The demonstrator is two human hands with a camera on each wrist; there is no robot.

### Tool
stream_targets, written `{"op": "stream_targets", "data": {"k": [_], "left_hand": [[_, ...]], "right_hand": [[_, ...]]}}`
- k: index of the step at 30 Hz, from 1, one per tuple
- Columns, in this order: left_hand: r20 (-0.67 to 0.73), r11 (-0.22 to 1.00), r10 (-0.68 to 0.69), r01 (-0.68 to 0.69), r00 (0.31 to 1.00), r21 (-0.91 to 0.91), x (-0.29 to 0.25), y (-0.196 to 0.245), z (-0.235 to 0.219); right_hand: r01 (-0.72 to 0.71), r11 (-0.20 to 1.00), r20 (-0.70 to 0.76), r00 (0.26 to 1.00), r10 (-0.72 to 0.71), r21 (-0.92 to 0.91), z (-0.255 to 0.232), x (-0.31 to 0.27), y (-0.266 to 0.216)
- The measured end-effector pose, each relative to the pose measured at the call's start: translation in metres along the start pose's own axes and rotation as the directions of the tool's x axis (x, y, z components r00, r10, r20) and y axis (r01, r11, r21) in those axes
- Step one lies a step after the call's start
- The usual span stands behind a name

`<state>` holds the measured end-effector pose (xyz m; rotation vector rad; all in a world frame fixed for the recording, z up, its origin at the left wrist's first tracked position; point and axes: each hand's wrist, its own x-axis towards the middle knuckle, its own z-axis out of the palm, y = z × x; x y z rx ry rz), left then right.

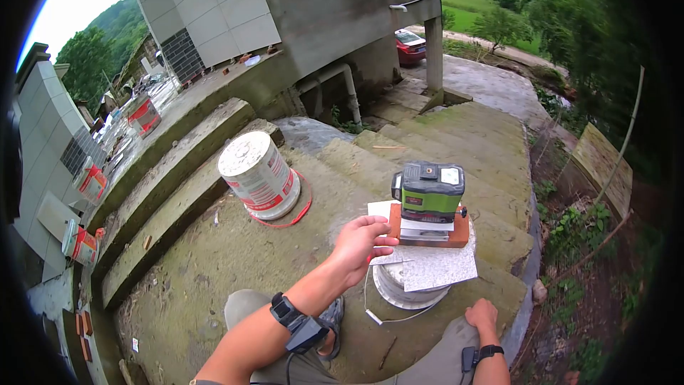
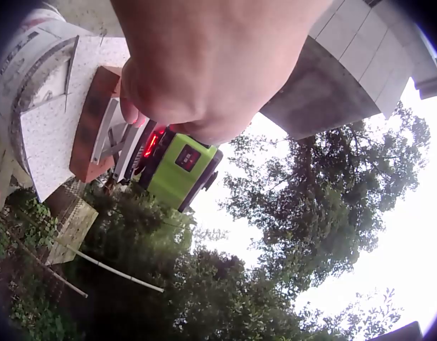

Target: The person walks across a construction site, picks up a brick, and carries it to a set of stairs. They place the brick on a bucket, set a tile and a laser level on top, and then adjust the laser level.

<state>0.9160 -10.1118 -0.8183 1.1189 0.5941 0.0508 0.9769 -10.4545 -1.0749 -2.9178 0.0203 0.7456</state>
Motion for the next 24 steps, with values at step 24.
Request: {"op": "stream_targets", "data": {"k": [24], "left_hand": [[0.001, 0.990, -0.019, 0.019, 1.000, 0.140, 0.031, -0.024, 0.008]], "right_hand": [[0.513, 0.145, -0.451, 0.835, -0.316, 0.846, -0.211, -0.027, -0.149]]}}
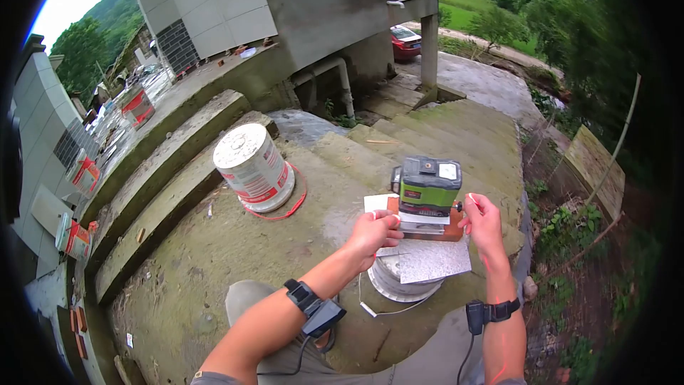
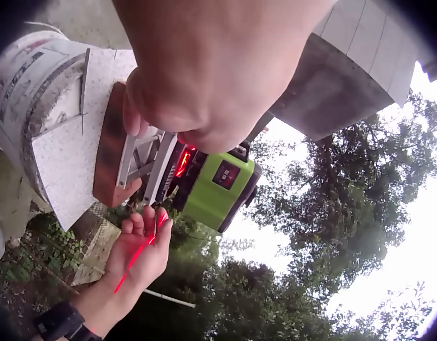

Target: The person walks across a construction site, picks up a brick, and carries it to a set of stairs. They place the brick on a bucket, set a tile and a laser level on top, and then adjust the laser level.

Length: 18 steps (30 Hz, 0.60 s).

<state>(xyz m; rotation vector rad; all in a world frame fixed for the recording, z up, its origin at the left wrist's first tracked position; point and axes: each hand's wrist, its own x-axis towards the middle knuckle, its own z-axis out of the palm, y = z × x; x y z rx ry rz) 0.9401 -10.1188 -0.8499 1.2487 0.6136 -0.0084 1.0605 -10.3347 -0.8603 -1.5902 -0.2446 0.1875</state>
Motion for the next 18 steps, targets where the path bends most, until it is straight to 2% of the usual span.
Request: {"op": "stream_targets", "data": {"k": [1, 5, 7, 11, 13, 16, 18], "left_hand": [[-0.012, 1.000, 0.000, 0.000, 1.000, -0.005, 0.000, -0.001, -0.001], [0.068, 1.000, -0.005, 0.006, 0.998, -0.012, 0.005, -0.005, -0.002], [0.092, 0.999, 0.016, -0.019, 0.996, 0.031, 0.008, -0.007, -0.002], [0.107, 0.999, 0.029, -0.032, 0.994, 0.030, 0.007, -0.005, -0.002], [0.108, 0.999, 0.030, -0.035, 0.994, 0.038, 0.008, -0.006, -0.002], [0.113, 0.998, 0.035, -0.040, 0.993, 0.045, 0.008, -0.006, -0.002], [0.119, 0.998, 0.034, -0.039, 0.992, 0.041, 0.007, -0.005, -0.002]], "right_hand": [[-0.056, 0.997, 0.035, 0.998, 0.054, 0.052, 0.005, -0.001, -0.002], [-0.087, 0.995, 0.110, 0.991, 0.082, 0.043, 0.005, 0.002, 0.005], [-0.033, 0.999, 0.136, 0.990, 0.028, 0.032, 0.005, 0.004, 0.009], [-0.077, 0.996, 0.146, 0.987, 0.069, 0.052, 0.001, 0.011, 0.018], [-0.172, 0.985, 0.134, 0.976, 0.171, -0.005, 0.002, 0.010, 0.014], [-0.196, 0.978, 0.110, 0.973, 0.203, -0.069, 0.003, 0.012, 0.013], [-0.214, 0.976, 0.105, 0.971, 0.216, -0.030, 0.009, 0.007, 0.005]]}}
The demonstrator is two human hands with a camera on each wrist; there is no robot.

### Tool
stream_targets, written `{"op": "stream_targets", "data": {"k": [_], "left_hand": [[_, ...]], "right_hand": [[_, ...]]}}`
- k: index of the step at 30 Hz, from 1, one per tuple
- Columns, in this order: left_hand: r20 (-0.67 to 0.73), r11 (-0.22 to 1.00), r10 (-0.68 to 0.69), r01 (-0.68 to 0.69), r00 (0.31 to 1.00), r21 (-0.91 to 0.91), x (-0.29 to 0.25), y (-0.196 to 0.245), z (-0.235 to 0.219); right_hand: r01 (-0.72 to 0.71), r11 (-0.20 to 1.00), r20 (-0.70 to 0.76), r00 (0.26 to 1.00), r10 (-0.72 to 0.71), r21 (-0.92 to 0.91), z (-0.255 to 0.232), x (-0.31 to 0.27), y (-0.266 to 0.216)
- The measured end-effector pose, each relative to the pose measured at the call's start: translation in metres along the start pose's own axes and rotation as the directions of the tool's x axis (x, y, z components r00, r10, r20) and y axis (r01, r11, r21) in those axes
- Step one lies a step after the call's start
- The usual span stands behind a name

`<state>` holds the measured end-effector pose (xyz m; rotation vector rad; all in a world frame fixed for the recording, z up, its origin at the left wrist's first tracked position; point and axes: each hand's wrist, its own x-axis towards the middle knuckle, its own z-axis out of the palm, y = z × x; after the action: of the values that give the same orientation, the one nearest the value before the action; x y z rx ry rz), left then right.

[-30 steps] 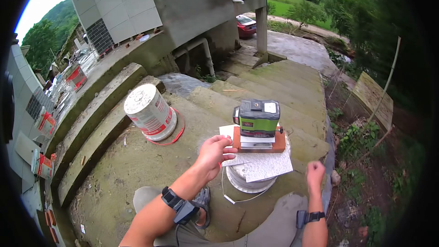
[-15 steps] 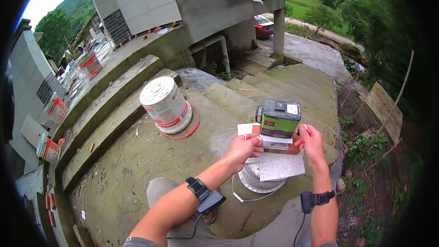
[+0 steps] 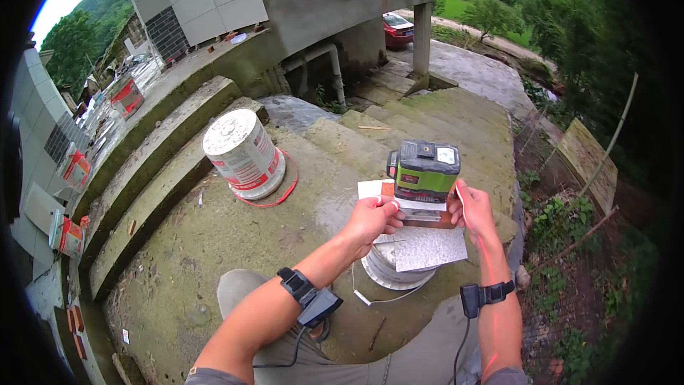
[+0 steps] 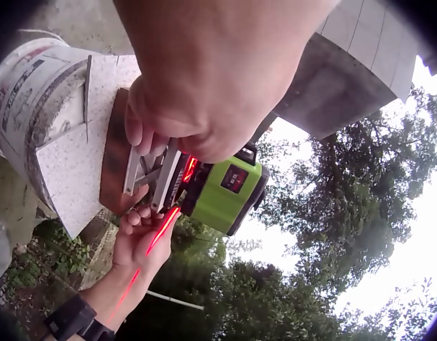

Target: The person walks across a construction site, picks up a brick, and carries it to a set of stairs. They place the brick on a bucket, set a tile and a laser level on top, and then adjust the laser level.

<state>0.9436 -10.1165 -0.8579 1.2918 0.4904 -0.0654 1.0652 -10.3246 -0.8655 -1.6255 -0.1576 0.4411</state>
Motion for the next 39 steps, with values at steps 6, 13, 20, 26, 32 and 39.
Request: {"op": "stream_targets", "data": {"k": [6, 13, 20, 26, 32, 39], "left_hand": [[-0.018, 1.000, 0.001, -0.001, 1.000, 0.009, 0.001, 0.001, 0.000], [-0.013, 1.000, 0.005, -0.005, 1.000, 0.012, 0.001, 0.001, 0.001], [-0.015, 1.000, 0.009, -0.009, 1.000, 0.020, 0.002, 0.000, 0.001], [-0.023, 1.000, -0.002, 0.003, 1.000, 0.008, 0.001, 0.001, 0.002], [-0.020, 1.000, 0.004, -0.004, 1.000, 0.016, 0.000, 0.003, 0.002], [-0.013, 1.000, -0.003, 0.003, 1.000, 0.014, 0.002, 0.001, 0.002]], "right_hand": [[0.010, 0.998, 0.019, 1.000, -0.011, 0.061, -0.005, 0.006, 0.008], [0.104, 0.984, 0.054, 0.992, -0.113, 0.142, -0.005, 0.008, 0.011], [0.156, 0.978, 0.040, 0.986, -0.163, 0.141, -0.003, 0.003, 0.012], [-0.023, 0.999, 0.072, 0.997, 0.020, 0.033, -0.006, 0.007, 0.007], [0.099, 0.993, -0.012, 0.995, -0.098, 0.068, 0.004, 0.002, 0.005], [-0.015, 0.997, 0.068, 0.997, 0.021, -0.080, -0.006, 0.005, 0.003]]}}
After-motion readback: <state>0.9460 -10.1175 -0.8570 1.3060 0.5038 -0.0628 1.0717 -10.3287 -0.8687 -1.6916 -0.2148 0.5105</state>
